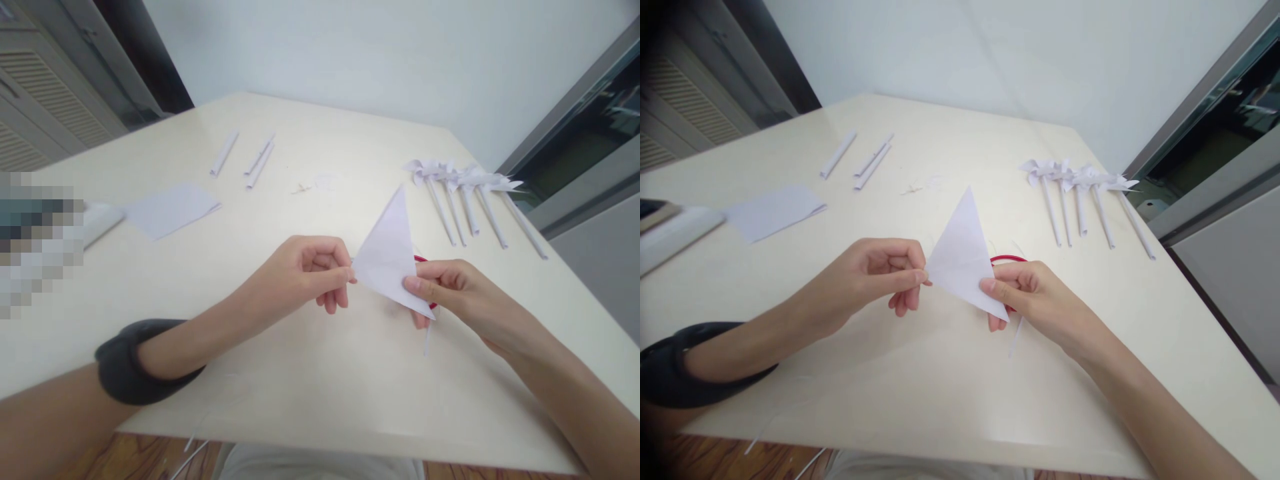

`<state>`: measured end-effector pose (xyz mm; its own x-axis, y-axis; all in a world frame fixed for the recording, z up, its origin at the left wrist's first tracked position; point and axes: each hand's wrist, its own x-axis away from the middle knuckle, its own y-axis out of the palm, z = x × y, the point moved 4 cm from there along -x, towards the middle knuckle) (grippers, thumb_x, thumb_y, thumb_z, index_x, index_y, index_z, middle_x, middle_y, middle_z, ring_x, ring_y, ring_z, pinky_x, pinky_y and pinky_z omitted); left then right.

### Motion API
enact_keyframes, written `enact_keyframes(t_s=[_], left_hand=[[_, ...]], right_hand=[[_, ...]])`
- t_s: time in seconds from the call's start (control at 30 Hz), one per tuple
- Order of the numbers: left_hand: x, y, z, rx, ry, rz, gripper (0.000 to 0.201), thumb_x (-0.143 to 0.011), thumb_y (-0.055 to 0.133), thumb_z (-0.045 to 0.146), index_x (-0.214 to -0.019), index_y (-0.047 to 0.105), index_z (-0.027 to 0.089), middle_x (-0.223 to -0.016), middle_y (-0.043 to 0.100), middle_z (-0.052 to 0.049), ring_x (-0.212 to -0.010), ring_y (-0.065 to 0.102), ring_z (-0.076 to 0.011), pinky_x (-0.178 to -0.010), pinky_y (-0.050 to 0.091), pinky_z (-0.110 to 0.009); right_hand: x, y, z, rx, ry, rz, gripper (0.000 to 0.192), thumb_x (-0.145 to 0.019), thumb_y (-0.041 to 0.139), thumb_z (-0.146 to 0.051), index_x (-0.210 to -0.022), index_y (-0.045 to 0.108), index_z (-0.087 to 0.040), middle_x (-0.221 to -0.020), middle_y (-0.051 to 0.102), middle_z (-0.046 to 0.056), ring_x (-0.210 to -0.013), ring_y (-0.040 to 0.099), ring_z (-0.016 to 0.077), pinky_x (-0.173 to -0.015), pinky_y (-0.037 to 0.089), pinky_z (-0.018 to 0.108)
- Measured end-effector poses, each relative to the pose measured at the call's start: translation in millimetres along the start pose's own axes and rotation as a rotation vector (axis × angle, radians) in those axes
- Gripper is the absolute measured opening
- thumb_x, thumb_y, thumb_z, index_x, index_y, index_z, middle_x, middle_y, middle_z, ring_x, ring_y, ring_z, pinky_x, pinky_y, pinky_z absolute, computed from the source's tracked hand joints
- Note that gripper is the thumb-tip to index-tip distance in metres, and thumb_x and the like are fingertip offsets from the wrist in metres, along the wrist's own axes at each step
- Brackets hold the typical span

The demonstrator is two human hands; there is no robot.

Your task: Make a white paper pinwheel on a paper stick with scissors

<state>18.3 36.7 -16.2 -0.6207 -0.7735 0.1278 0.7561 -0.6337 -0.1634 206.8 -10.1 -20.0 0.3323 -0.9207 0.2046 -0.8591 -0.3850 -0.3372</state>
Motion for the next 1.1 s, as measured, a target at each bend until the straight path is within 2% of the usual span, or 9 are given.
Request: enact_keyframes(t_s=[0.13,0.27,0.37,0.43,0.53,0.63,0.77,0.9,1.1], left_hand=[[0.2,0.6,-1.4,-0.002,-0.017,-0.013,0.018,-0.082,0.057,0.020,-0.065,0.053,0.018,-0.056,0.064,0.005,-0.049,0.057,-0.0073,-0.048,0.044,-0.016],[0.1,1.0,-2.6,0.013,-0.032,-0.030,0.018,-0.082,0.057,0.021,-0.064,0.052,0.018,-0.055,0.063,0.005,-0.050,0.057,-0.0085,-0.049,0.044,-0.018],[0.0,4.0,-5.0,0.008,-0.048,-0.108,0.016,-0.082,0.054,0.019,-0.066,0.053,0.018,-0.057,0.064,0.004,-0.052,0.058,-0.0094,-0.051,0.045,-0.020],[0.3,7.5,-7.3,-0.019,-0.050,-0.183,0.012,-0.083,0.051,0.016,-0.072,0.057,0.017,-0.060,0.064,0.003,-0.055,0.058,-0.0099,-0.053,0.046,-0.020],[1.0,11.5,-10.7,-0.054,-0.042,-0.243,0.011,-0.084,0.051,0.018,-0.079,0.061,0.018,-0.066,0.065,0.002,-0.059,0.059,-0.0102,-0.056,0.048,-0.020],[0.9,12.1,-12.4,-0.054,-0.058,-0.226,0.012,-0.083,0.053,0.022,-0.077,0.063,0.017,-0.068,0.066,0.001,-0.060,0.060,-0.0106,-0.059,0.050,-0.021],[-0.7,9.2,-9.7,-0.059,-0.069,-0.156,0.015,-0.083,0.056,0.023,-0.073,0.063,0.016,-0.067,0.067,0.000,-0.059,0.062,-0.0109,-0.057,0.050,-0.021],[-0.9,7.7,-7.0,-0.018,-0.041,-0.089,0.016,-0.083,0.059,0.023,-0.069,0.062,0.016,-0.063,0.067,0.002,-0.055,0.061,-0.0089,-0.053,0.047,-0.018],[-0.1,7.5,-6.2,-0.003,-0.019,-0.056,0.018,-0.083,0.059,0.023,-0.067,0.063,0.015,-0.063,0.068,0.002,-0.054,0.060,-0.0076,-0.051,0.047,-0.016]], right_hand=[[-0.3,-0.7,1.5,-0.036,0.007,0.079,0.043,-0.087,0.051,-0.044,-0.053,0.041,-0.019,-0.059,0.039,-0.002,-0.056,0.038,0.0115,-0.053,0.031,0.025],[-0.7,-0.1,2.6,0.009,0.002,0.074,0.042,-0.089,0.048,-0.044,-0.056,0.041,-0.019,-0.061,0.038,-0.002,-0.055,0.035,0.0110,-0.050,0.025,0.026],[-0.8,-0.2,2.9,0.059,-0.003,0.058,0.043,-0.090,0.046,-0.042,-0.055,0.039,-0.019,-0.059,0.036,-0.002,-0.055,0.034,0.0105,-0.049,0.023,0.027],[-0.9,2.0,2.8,0.064,0.009,0.019,0.041,-0.091,0.046,-0.041,-0.057,0.042,-0.018,-0.057,0.035,-0.003,-0.053,0.033,0.0098,-0.048,0.023,0.026],[-0.9,9.1,0.8,0.038,0.041,-0.070,0.030,-0.091,0.046,-0.039,-0.070,0.055,-0.018,-0.060,0.043,-0.003,-0.053,0.038,0.0092,-0.047,0.027,0.024],[-1.2,13.8,-2.9,0.050,0.042,-0.089,0.024,-0.091,0.046,-0.036,-0.079,0.059,-0.019,-0.069,0.050,-0.001,-0.058,0.043,0.0099,-0.048,0.031,0.022],[-2.0,10.8,-4.9,0.139,-0.002,-0.040,0.029,-0.091,0.046,-0.035,-0.068,0.054,-0.019,-0.063,0.046,-0.002,-0.058,0.044,0.0114,-0.053,0.032,0.024],[-1.8,4.9,-3.5,0.118,-0.019,-0.019,0.039,-0.091,0.045,-0.038,-0.056,0.047,-0.019,-0.064,0.052,0.002,-0.068,0.050,0.0158,-0.059,0.034,0.027],[-0.2,-0.5,-7.0,0.098,-0.037,0.006,0.040,-0.091,0.046,-0.036,-0.055,0.049,-0.019,-0.058,0.046,-0.001,-0.065,0.047,0.0144,-0.058,0.031,0.027]])
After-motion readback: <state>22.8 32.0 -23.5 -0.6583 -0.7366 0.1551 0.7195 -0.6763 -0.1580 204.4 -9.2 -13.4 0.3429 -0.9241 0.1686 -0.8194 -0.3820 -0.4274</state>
